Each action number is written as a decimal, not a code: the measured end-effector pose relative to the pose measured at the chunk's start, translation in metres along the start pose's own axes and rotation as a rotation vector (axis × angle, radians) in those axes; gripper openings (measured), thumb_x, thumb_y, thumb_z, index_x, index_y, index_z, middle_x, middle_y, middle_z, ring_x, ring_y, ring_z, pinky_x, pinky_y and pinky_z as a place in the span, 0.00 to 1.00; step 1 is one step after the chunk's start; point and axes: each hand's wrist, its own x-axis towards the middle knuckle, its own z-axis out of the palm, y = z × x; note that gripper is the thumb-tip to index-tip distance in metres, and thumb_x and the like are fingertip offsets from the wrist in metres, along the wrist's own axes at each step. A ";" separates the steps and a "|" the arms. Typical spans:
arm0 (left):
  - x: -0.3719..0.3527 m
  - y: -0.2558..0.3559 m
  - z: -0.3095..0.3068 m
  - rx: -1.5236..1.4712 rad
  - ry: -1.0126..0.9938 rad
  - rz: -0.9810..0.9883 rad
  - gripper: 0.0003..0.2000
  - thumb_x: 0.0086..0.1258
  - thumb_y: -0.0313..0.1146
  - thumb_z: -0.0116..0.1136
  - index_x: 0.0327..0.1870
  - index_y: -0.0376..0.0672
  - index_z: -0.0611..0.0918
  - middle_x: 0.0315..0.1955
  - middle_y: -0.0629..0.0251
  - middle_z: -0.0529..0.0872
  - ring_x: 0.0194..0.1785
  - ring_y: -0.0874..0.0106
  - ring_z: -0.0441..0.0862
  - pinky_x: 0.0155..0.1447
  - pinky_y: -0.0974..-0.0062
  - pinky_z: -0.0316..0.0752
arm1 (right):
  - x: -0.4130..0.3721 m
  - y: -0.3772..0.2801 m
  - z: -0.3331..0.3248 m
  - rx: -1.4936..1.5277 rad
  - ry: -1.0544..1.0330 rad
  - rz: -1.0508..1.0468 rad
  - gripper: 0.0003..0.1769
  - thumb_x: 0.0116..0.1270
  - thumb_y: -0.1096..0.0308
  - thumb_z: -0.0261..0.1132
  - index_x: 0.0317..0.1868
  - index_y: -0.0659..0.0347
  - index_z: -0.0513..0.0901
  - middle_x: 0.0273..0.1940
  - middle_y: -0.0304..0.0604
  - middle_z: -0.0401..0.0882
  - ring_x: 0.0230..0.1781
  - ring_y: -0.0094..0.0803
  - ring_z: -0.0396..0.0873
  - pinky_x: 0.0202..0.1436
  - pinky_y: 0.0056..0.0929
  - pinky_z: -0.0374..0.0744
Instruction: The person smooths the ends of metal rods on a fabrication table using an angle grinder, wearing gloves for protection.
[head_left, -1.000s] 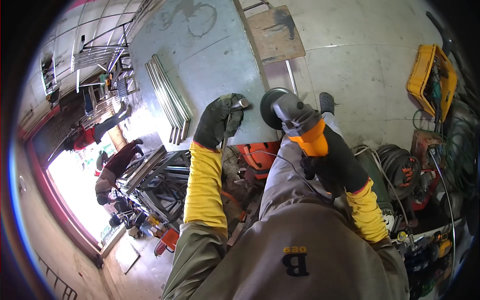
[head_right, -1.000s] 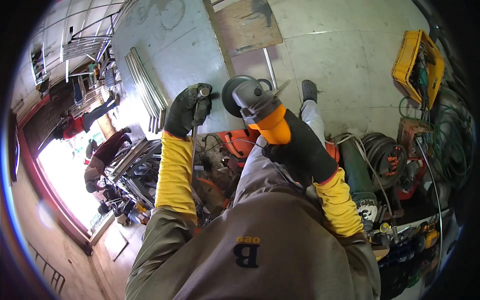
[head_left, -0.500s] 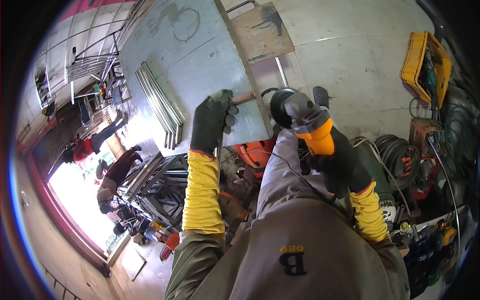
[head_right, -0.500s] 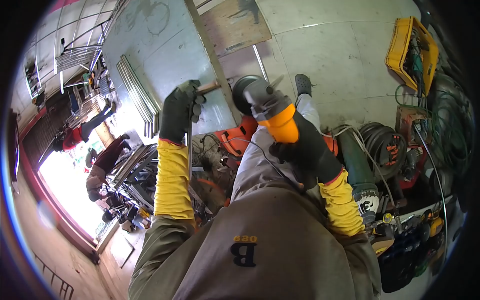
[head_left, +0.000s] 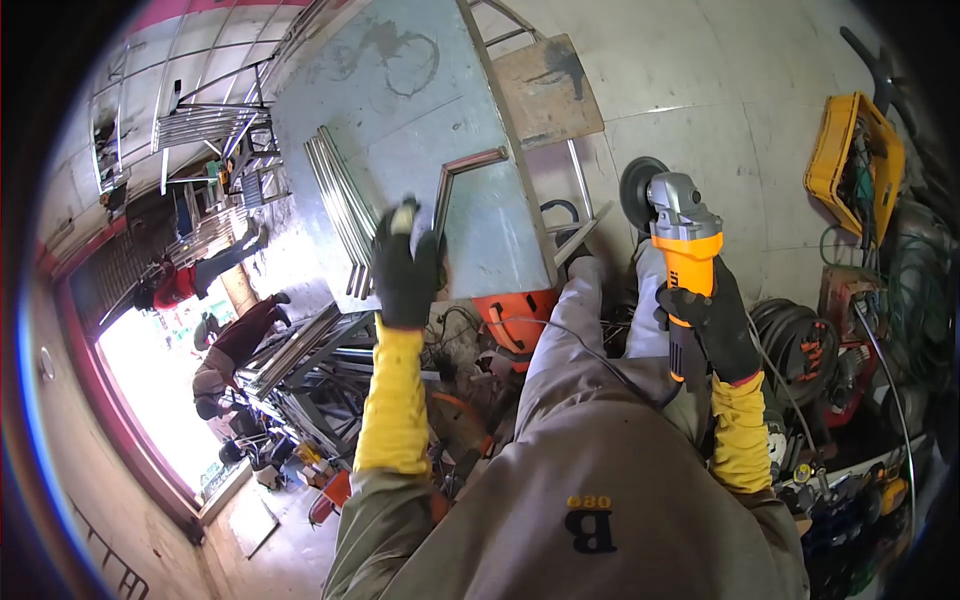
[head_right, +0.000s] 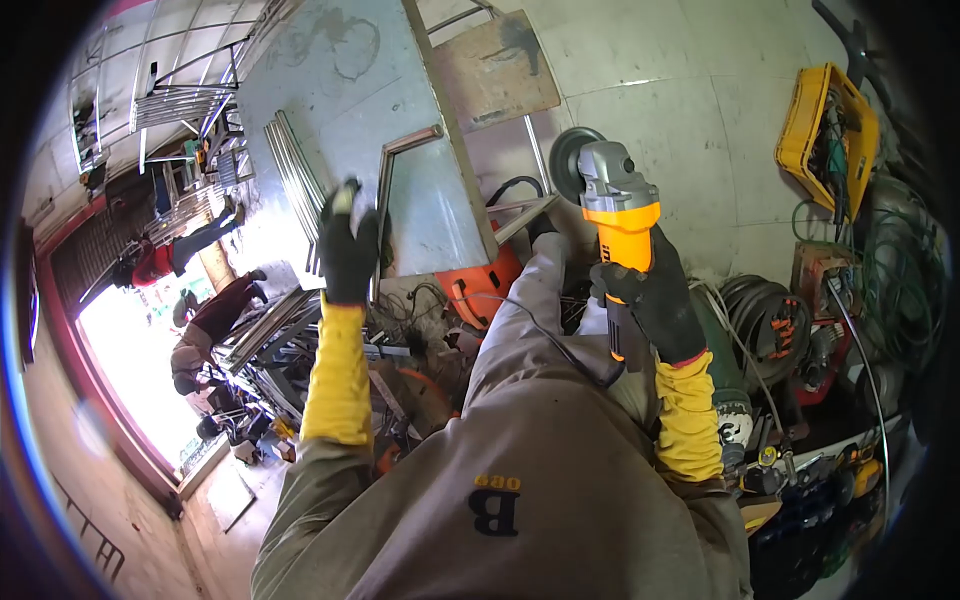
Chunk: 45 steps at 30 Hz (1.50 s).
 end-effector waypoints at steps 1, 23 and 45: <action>-0.028 0.000 -0.006 -0.073 -0.046 -0.082 0.25 0.75 0.32 0.67 0.72 0.38 0.82 0.61 0.46 0.86 0.64 0.46 0.84 0.70 0.53 0.78 | 0.000 -0.001 -0.001 0.002 0.008 0.027 0.34 0.73 0.50 0.75 0.69 0.63 0.76 0.42 0.41 0.86 0.38 0.27 0.86 0.47 0.31 0.87; -0.141 0.024 -0.103 -0.801 0.192 -0.692 0.25 0.74 0.15 0.61 0.73 0.36 0.78 0.46 0.65 0.89 0.44 0.71 0.88 0.47 0.73 0.85 | 0.021 0.002 0.008 0.036 -0.024 0.090 0.33 0.75 0.53 0.76 0.70 0.61 0.74 0.40 0.41 0.83 0.34 0.30 0.86 0.42 0.33 0.88; -0.035 -0.044 -0.062 -1.677 0.248 -0.306 0.23 0.85 0.34 0.62 0.76 0.42 0.72 0.54 0.56 0.92 0.64 0.52 0.89 0.72 0.36 0.81 | 0.004 -0.012 0.027 0.170 -0.034 0.210 0.33 0.68 0.56 0.76 0.68 0.65 0.78 0.44 0.45 0.86 0.36 0.32 0.88 0.42 0.35 0.90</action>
